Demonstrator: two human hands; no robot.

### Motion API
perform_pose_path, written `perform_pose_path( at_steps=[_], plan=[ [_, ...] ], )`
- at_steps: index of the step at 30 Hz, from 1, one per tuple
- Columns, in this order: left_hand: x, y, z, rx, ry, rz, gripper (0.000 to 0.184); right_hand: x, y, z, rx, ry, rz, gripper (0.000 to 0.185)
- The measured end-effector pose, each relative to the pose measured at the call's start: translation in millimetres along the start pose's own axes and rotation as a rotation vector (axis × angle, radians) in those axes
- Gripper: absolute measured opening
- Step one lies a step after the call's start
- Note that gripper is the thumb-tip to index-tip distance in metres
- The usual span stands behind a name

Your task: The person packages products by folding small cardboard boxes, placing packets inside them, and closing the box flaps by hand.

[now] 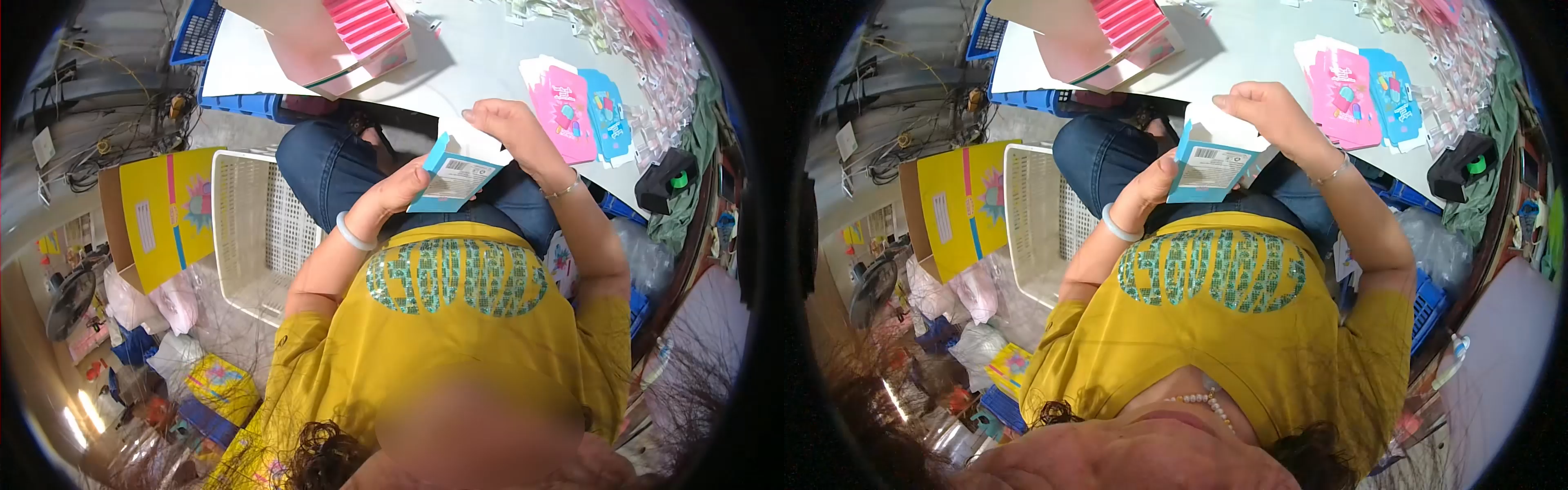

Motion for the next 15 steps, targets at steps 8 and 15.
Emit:
perform_pose_path(
  at_steps=[8, 15],
  plan=[
    [6, 0, 7, -0.003, 0.209, -0.135, 0.103, 18, 11, -5, 0.049, 0.149, 0.195, 0.017],
    [16, -2, 13, -0.054, 0.095, -0.178, 0.100, 2, 29, -22, 0.052, -0.034, 0.618, 0.015]
  ],
)
Point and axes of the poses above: each hand's wrist, its own z-axis towards the middle knuckle, its own x-axis out of the back of the hand, y = z × x, the point moved 2 cm from there along z, towards the middle knuckle, and after that the axes turned 11 degrees about -z, right-handed, at the moved point
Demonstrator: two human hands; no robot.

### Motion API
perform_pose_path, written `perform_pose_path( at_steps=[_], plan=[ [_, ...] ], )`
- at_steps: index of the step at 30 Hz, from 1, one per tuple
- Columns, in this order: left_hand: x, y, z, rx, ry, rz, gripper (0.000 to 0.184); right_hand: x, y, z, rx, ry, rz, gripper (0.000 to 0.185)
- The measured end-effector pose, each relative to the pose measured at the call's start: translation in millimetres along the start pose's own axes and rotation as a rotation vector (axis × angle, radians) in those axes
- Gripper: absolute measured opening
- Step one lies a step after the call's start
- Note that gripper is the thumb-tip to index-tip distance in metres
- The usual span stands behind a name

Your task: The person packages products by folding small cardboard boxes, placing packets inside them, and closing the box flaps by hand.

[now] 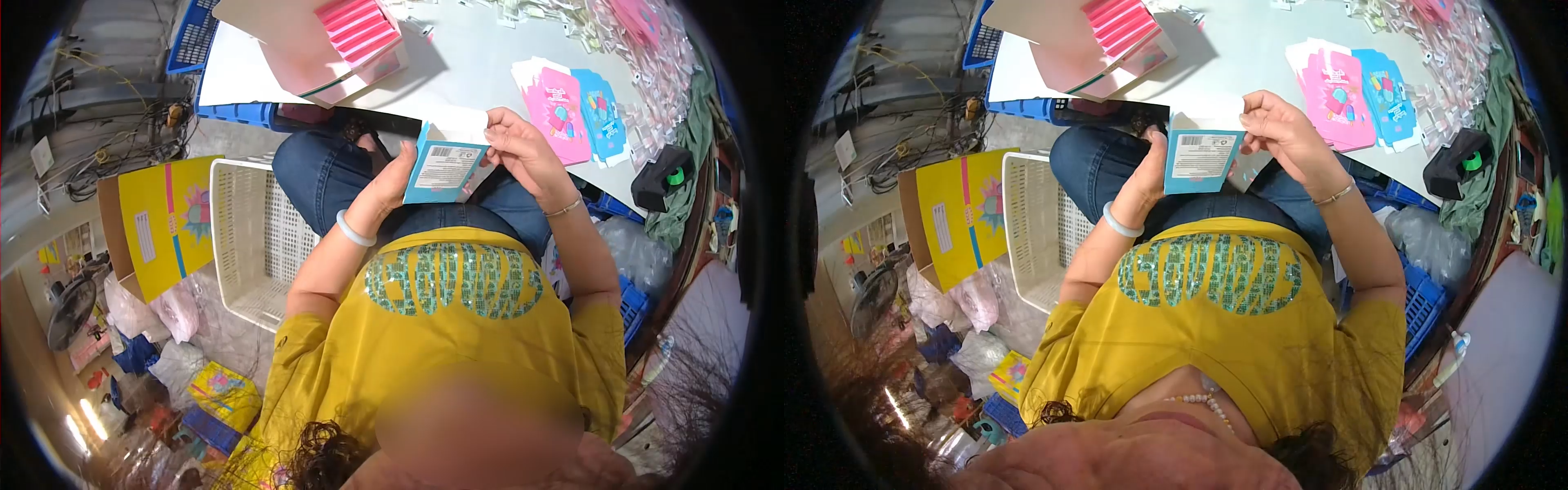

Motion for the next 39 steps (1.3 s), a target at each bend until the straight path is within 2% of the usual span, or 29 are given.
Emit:
perform_pose_path(
  at_steps=[3, 6, 7, 10, 13, 15, 18, 19, 22, 23, 26, 29, 31, 33, 34, 36, 37, 39],
  plan=[
    [-1, 3, 0, -0.029, 0.042, 0.052, 0.099, -8, -17, -3, 0.401, 0.484, -0.849, 0.014],
    [-11, 10, 0, -0.035, 0.063, 0.142, 0.095, -35, -41, -7, 0.876, 0.407, -1.308, 0.013],
    [-14, 11, 0, -0.028, 0.065, 0.177, 0.094, -43, -40, -6, 0.835, 0.387, -1.315, 0.008],
    [-20, 15, 9, -0.038, 0.089, 0.371, 0.090, -62, -42, -1, 0.990, 0.348, -1.423, 0.008],
    [-13, 20, 16, -0.001, 0.113, 0.411, 0.084, -64, -36, 8, 0.924, 0.265, -1.546, 0.009],
    [-5, 21, 21, 0.002, 0.124, 0.425, 0.081, -62, -48, 10, 0.972, 0.290, -1.558, 0.009],
    [15, 27, 30, 0.094, 0.165, 0.171, 0.081, -53, -62, 26, 0.986, 0.409, -1.477, 0.009],
    [14, 29, 37, 0.046, 0.266, 0.134, 0.080, -47, -67, 35, 0.980, 0.463, -1.432, 0.009],
    [38, 37, 66, 0.088, 0.151, 0.079, 0.076, -5, -68, 95, 0.724, 0.435, -1.301, 0.014],
    [30, 45, 73, 0.066, 0.195, 0.062, 0.074, 8, -69, 115, 0.719, 0.432, -1.382, 0.016],
    [41, 56, 88, 0.168, 0.108, 0.074, 0.081, 40, -72, 181, 0.679, 0.426, -1.573, 0.019],
    [49, 71, 90, 0.088, 0.153, 0.065, 0.086, 69, -74, 245, 0.610, 0.471, -1.670, 0.020],
    [53, 86, 88, 0.031, 0.189, 0.013, 0.090, 66, -75, 259, 0.576, 0.575, -1.814, 0.021],
    [49, 88, 84, -0.046, 0.265, 0.089, 0.092, 64, -72, 270, 0.512, 0.634, -1.919, 0.025],
    [49, 90, 83, -0.082, 0.303, 0.124, 0.093, 64, -69, 273, 0.509, 0.623, -1.887, 0.024],
    [65, 87, 79, -0.096, 0.284, 0.007, 0.091, 62, -65, 274, 0.501, 0.600, -1.829, 0.023],
    [63, 89, 75, -0.130, 0.307, -0.019, 0.088, 62, -63, 268, 0.573, 0.600, -1.767, 0.022],
    [62, 97, 70, -0.201, 0.354, -0.008, 0.086, 66, -67, 256, 0.425, 0.515, -1.571, 0.022]
  ],
)
Point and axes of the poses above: each hand's wrist, its own z-axis towards the middle knuckle, its own x-axis out of the back of the hand, y = z × x, the point moved 2 cm from there along z, towards the middle knuckle, and after that the axes turned 11 degrees about -z, right-handed, at the moved point
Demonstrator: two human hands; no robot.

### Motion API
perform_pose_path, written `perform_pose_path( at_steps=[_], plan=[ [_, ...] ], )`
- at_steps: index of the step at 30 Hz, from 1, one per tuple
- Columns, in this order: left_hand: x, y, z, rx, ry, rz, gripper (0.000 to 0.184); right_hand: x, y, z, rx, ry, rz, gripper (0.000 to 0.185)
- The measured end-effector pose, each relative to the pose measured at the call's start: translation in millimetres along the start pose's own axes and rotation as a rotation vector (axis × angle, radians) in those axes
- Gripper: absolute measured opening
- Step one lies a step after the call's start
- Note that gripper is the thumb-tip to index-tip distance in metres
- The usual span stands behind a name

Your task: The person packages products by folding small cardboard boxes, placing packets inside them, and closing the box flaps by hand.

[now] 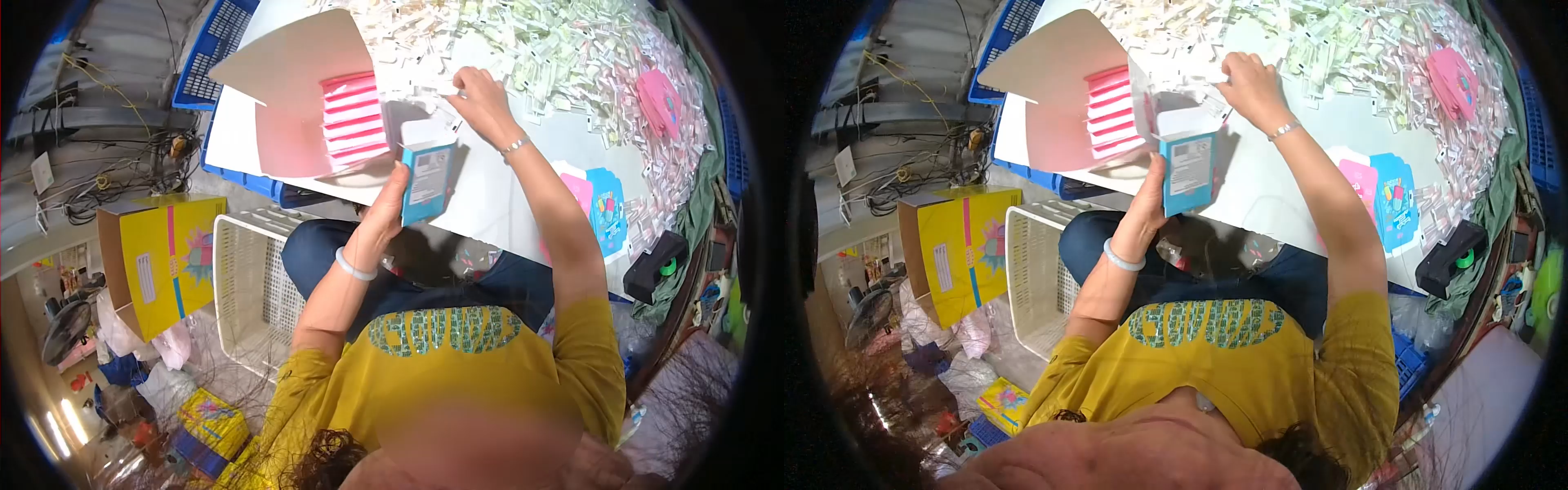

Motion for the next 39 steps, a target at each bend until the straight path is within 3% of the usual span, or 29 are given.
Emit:
perform_pose_path(
  at_steps=[2, 6, 9, 10, 13, 17, 21, 24, 28, 31, 35, 39],
  plan=[
    [5, 8, 2, -0.061, 0.065, -0.065, 0.086, 11, 5, -11, -0.140, -0.092, 0.284, 0.022],
    [0, 19, 4, -0.158, 0.069, -0.088, 0.087, 17, 37, -16, -0.281, 0.011, 0.655, 0.025],
    [-6, 15, 7, -0.144, 0.037, -0.083, 0.089, 45, 43, 5, -0.252, 0.105, 0.681, 0.024],
    [-8, 12, 10, -0.138, 0.022, -0.073, 0.091, 61, 28, 12, -0.243, 0.140, 0.509, 0.024],
    [-13, 8, 13, -0.128, -0.018, -0.047, 0.095, 54, 23, 58, 0.084, 0.248, 0.187, 0.024],
    [-9, 10, 13, -0.112, -0.073, -0.020, 0.097, 18, 4, 94, 0.250, 0.126, -0.409, 0.025],
    [-12, 15, 9, -0.120, -0.053, -0.029, 0.099, -6, 21, 102, 0.459, 0.082, -0.227, 0.037],
    [-16, 19, 8, -0.114, -0.041, -0.057, 0.098, -15, 32, 99, 0.429, 0.106, -0.250, 0.041],
    [-17, 15, 11, -0.108, -0.044, -0.063, 0.097, -14, 26, 85, 0.507, 0.015, -0.450, 0.034],
    [-15, 14, 12, -0.093, -0.043, -0.042, 0.100, -7, 16, 68, 0.566, 0.077, -0.479, 0.034],
    [-22, 15, 13, -0.185, -0.113, -0.219, 0.101, 5, 11, 53, 0.523, 0.050, -0.568, 0.029],
    [-32, 22, 9, -0.258, -0.129, -0.235, 0.103, 17, 13, 39, 0.530, 0.085, -0.445, 0.027]
  ],
)
Point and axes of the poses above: each hand's wrist, its own z-axis towards the middle knuckle, its own x-axis out of the back of the hand, y = z × x, the point moved 2 cm from there along z, towards the middle knuckle, and after that the axes turned 11 degrees about -z, right-handed, at the moved point
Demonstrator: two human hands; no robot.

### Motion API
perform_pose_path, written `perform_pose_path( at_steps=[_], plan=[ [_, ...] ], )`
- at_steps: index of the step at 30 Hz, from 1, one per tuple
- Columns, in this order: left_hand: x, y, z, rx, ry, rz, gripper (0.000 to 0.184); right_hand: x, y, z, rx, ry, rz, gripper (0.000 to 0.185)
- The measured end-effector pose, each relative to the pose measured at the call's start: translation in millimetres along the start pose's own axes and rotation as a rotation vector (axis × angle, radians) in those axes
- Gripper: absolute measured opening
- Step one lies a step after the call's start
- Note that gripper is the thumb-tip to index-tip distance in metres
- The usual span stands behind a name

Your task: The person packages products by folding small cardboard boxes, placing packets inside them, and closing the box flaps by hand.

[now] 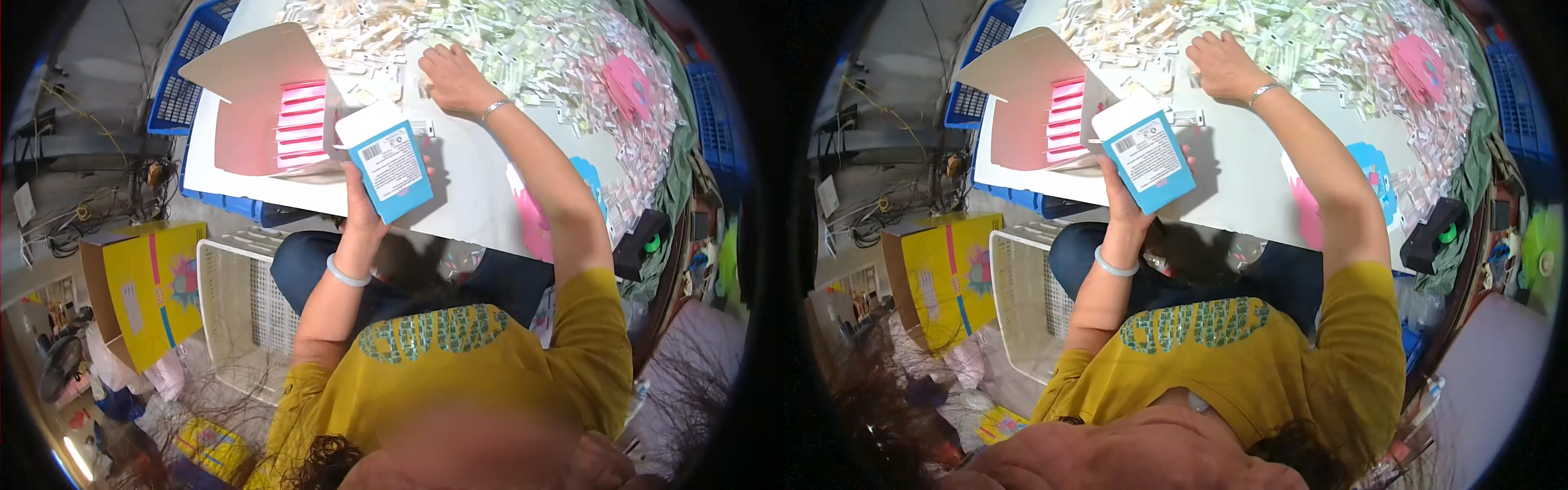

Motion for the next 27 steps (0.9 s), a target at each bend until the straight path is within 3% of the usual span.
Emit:
perform_pose_path(
  at_steps=[3, 6, 7, 9, 10, 11, 12, 15, 19, 27],
  plan=[
    [-1, 1, 0, -0.006, -0.010, -0.051, 0.104, 8, -2, -15, -0.011, 0.303, 0.108, 0.027],
    [-3, 2, -3, 0.007, -0.003, -0.138, 0.104, 38, -10, -32, -0.450, 0.361, 0.551, 0.028],
    [-2, 4, -2, -0.011, -0.028, -0.132, 0.103, 67, -19, -44, -0.656, 0.189, 0.785, 0.029],
    [-3, 6, -1, -0.035, -0.050, -0.128, 0.102, 102, -39, -67, -0.520, 0.400, 1.122, 0.023],
    [-5, 7, -2, -0.036, -0.046, -0.132, 0.101, 135, -58, -80, -0.543, 0.320, 1.441, 0.017],
    [-6, 7, -1, -0.038, -0.040, -0.138, 0.100, 175, -72, -92, -0.470, 0.271, 1.415, 0.011],
    [-7, 6, 0, -0.026, -0.053, -0.130, 0.100, 195, -88, -102, -0.312, 0.358, 1.516, 0.011],
    [-7, -3, 1, 0.006, -0.055, -0.106, 0.099, 244, -112, -133, -0.019, 0.323, 1.976, 0.020],
    [-4, -14, 5, 0.030, -0.025, -0.080, 0.098, 289, -115, -147, 0.290, 0.719, 2.169, 0.017],
    [-6, -34, 15, 0.080, -0.005, 0.001, 0.099, 300, -102, -195, 0.373, 0.745, 1.931, 0.018]
  ],
)
Point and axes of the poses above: each hand's wrist, its own z-axis towards the middle knuckle, its own x-axis out of the back of the hand, y = z × x, the point moved 2 cm from there along z, towards the middle knuckle, and after that the axes turned 11 degrees about -z, right-handed, at the moved point
